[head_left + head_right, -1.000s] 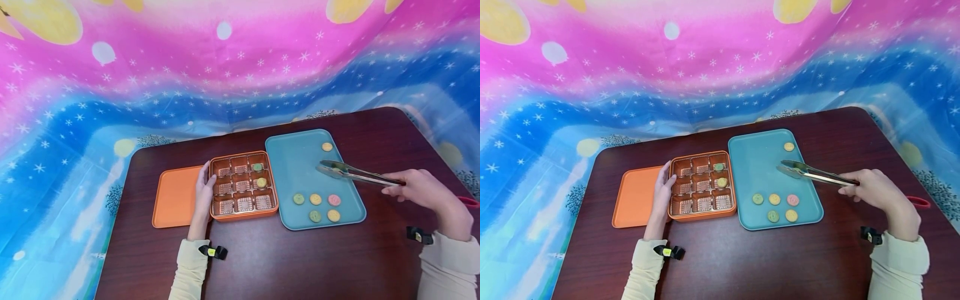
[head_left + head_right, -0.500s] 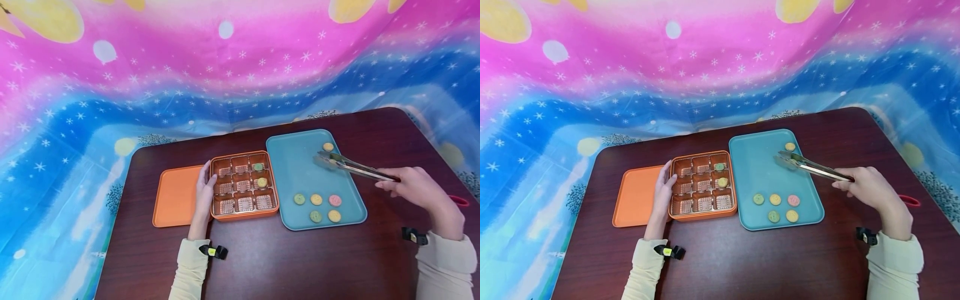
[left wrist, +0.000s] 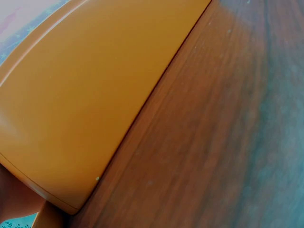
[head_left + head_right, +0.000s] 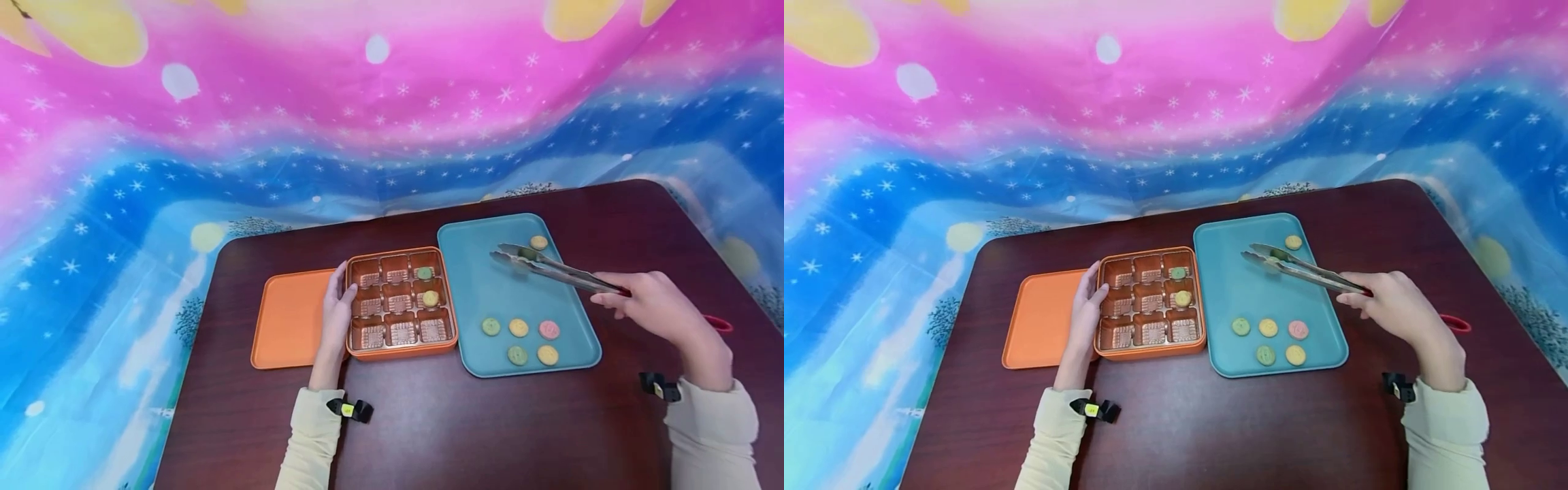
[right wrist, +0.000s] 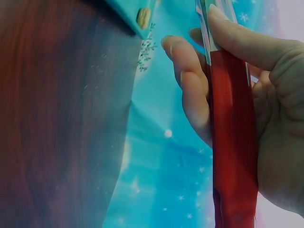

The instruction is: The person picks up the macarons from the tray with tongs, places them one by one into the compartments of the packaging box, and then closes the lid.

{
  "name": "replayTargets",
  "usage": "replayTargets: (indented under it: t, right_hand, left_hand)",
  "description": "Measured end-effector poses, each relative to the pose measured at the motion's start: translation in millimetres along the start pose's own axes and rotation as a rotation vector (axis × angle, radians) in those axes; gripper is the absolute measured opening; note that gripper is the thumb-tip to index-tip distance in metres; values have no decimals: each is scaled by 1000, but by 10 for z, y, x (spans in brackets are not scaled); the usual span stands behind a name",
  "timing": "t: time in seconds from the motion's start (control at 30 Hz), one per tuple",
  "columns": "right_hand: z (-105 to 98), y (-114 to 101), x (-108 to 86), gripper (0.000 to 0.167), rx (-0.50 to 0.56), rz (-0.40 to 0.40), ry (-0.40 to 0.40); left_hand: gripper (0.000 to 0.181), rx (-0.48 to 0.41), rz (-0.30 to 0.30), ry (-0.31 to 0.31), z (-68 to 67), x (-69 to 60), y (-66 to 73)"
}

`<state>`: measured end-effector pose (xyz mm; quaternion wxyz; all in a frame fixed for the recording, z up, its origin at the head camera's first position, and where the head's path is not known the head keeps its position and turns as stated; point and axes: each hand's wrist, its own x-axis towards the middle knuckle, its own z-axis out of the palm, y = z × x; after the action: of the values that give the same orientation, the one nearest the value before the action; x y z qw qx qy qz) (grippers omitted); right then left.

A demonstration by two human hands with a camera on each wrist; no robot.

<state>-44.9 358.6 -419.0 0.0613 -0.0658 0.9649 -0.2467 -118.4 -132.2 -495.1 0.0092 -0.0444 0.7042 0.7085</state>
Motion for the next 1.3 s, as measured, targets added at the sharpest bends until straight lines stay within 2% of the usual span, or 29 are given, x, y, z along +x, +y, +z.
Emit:
replayTargets:
  t: [0.13,0.27,0.5,0.73,0.97,1.13,1.3]
  right_hand:
    - [5,-67,-5,42,-2,-22,4]
    - [13,-168,30,41,-11,-58,16]
    - [32,-390,115,45,4,-81,-19]
    - [79,-617,144,50,-31,-158,-16]
    - [167,-823,183,51,-42,-256,-11]
    - [192,-922,198,50,-38,-292,-20]
    - [174,-990,190,49,-41,-316,-8]
  left_hand:
    - [53,-1,-6,-12,24,5,-16]
    - [53,-6,4,2,28,1,-16]
    - [51,-23,14,13,29,20,-26]
    - [50,-50,24,38,29,-6,0]
    - [46,-120,30,89,20,5,-46]
    - [44,-102,5,132,16,6,-42]
    - [43,-78,-16,150,-15,17,-26]
